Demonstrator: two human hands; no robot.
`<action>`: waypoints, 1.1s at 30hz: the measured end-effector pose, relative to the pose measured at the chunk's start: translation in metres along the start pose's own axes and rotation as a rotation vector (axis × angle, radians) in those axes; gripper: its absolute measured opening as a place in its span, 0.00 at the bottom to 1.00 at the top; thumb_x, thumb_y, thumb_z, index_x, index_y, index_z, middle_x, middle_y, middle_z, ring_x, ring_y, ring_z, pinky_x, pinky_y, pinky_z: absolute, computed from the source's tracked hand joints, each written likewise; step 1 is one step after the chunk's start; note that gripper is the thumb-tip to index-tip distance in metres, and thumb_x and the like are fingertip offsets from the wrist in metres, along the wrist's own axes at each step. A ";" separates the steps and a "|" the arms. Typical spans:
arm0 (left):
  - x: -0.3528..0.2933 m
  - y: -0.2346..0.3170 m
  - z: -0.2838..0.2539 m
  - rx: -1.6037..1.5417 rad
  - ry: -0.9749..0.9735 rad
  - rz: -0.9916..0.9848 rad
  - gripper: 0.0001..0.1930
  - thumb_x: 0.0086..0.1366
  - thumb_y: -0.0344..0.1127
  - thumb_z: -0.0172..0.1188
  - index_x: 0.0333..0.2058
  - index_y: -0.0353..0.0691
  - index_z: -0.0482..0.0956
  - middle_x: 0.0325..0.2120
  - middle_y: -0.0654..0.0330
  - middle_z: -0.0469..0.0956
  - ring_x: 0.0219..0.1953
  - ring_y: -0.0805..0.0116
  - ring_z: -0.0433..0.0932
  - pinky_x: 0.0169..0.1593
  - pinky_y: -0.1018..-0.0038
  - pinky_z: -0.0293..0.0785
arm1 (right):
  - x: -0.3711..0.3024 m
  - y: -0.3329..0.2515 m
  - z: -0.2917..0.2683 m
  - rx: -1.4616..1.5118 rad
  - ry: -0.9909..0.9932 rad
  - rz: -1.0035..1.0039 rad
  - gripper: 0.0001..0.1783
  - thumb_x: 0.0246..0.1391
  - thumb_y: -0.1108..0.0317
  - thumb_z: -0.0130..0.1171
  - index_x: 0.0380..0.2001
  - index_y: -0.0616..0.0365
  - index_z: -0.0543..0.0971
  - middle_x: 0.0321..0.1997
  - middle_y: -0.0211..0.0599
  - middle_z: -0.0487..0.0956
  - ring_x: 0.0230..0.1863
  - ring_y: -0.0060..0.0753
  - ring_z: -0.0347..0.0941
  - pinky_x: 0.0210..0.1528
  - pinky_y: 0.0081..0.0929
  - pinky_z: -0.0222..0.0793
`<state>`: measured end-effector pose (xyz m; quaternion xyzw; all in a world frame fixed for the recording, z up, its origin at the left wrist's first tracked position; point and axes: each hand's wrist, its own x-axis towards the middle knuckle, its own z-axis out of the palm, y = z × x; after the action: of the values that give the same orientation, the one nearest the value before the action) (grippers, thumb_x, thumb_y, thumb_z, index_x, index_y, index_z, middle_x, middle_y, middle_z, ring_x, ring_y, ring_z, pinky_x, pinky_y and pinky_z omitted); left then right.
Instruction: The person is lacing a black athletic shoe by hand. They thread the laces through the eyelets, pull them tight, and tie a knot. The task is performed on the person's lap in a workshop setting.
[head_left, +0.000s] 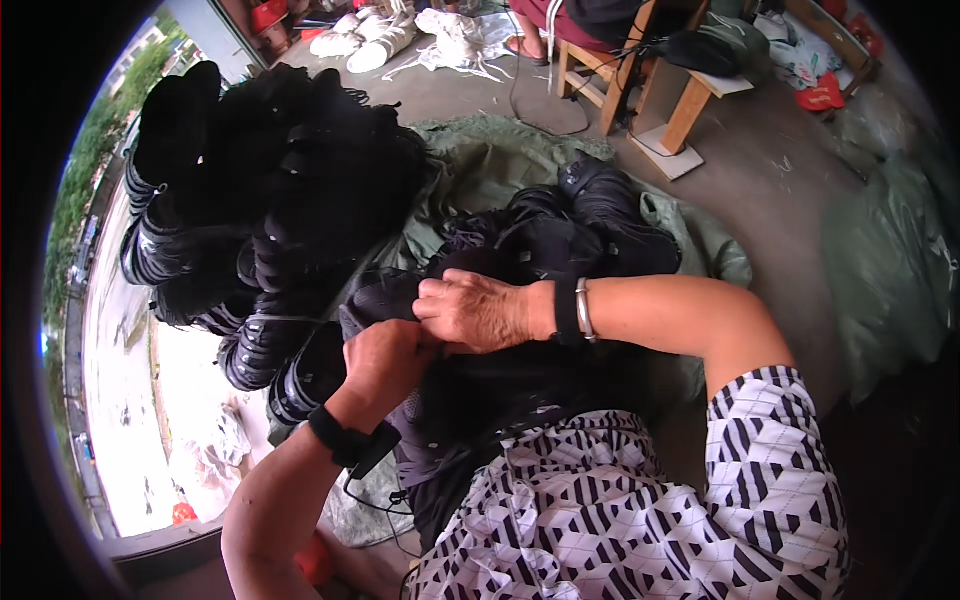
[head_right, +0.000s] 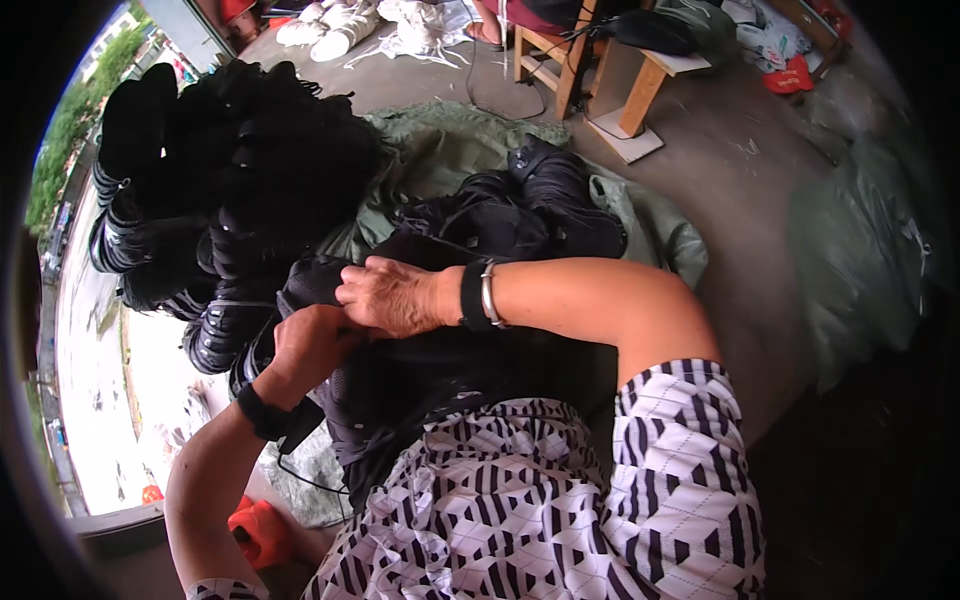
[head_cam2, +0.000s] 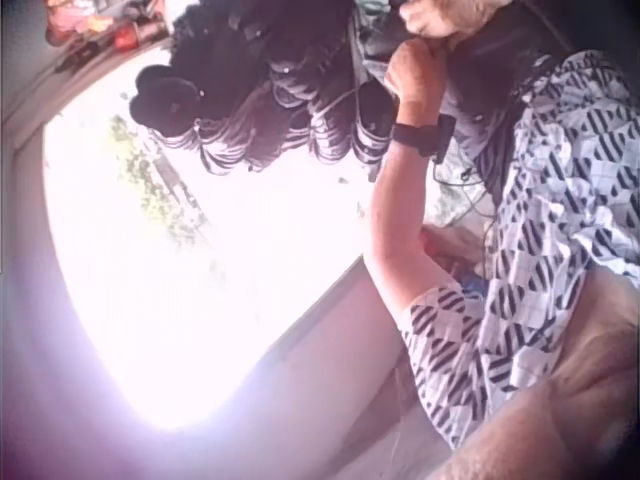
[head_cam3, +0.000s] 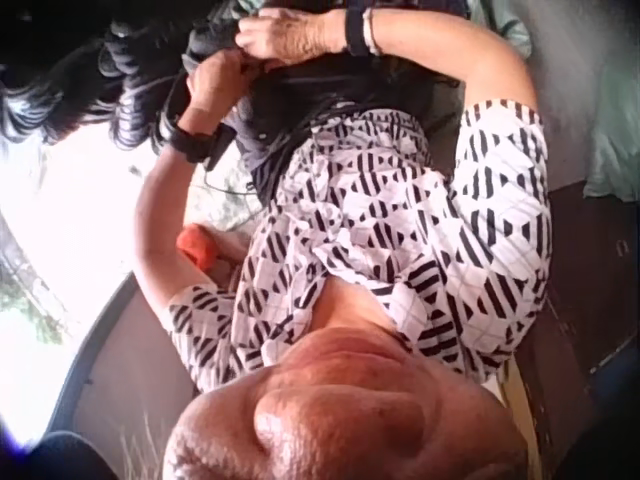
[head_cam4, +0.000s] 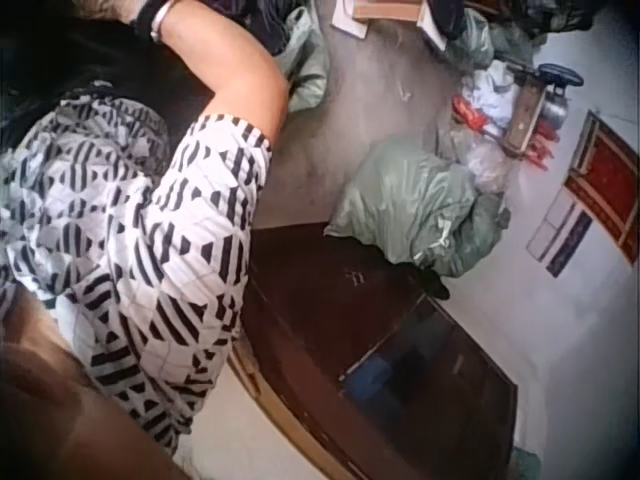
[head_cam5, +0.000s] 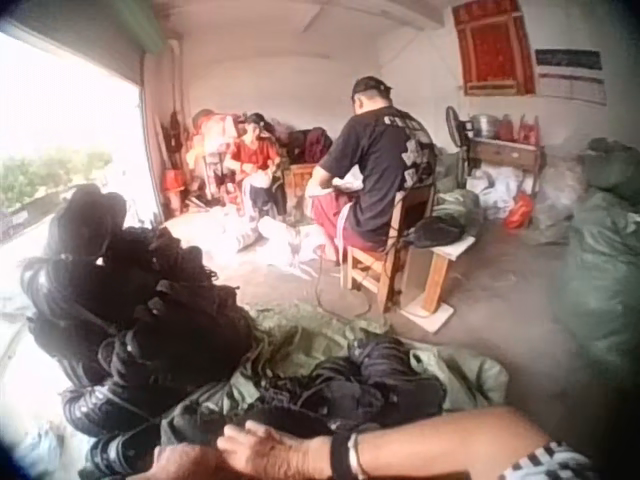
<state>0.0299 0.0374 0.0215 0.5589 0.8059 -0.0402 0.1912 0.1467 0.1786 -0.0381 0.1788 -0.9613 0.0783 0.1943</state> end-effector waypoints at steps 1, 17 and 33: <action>0.003 -0.002 -0.002 0.053 -0.067 0.016 0.15 0.57 0.51 0.62 0.32 0.47 0.84 0.28 0.54 0.81 0.36 0.52 0.81 0.40 0.58 0.75 | 0.001 -0.001 0.001 0.009 0.005 0.016 0.16 0.40 0.52 0.68 0.29 0.47 0.79 0.37 0.25 0.70 0.46 0.30 0.67 0.41 0.32 0.65; -0.032 -0.062 -0.027 -1.022 0.360 -0.107 0.05 0.68 0.29 0.55 0.38 0.33 0.75 0.26 0.68 0.71 0.31 0.83 0.66 0.35 0.82 0.65 | 0.027 -0.014 -0.024 0.486 -0.071 0.187 0.08 0.50 0.62 0.62 0.29 0.53 0.80 0.34 0.34 0.78 0.42 0.42 0.75 0.43 0.38 0.72; -0.142 -0.461 0.047 -0.987 1.026 -0.576 0.11 0.67 0.31 0.51 0.44 0.37 0.77 0.38 0.59 0.81 0.36 0.70 0.81 0.30 0.78 0.74 | -0.182 0.129 -0.076 1.715 0.705 1.222 0.15 0.65 0.58 0.49 0.37 0.59 0.76 0.49 0.47 0.78 0.42 0.32 0.76 0.38 0.24 0.72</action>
<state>-0.3374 -0.2726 -0.0407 0.1253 0.8321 0.5403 0.0028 0.2810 0.3713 -0.0520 -0.2821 -0.4059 0.8466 0.1972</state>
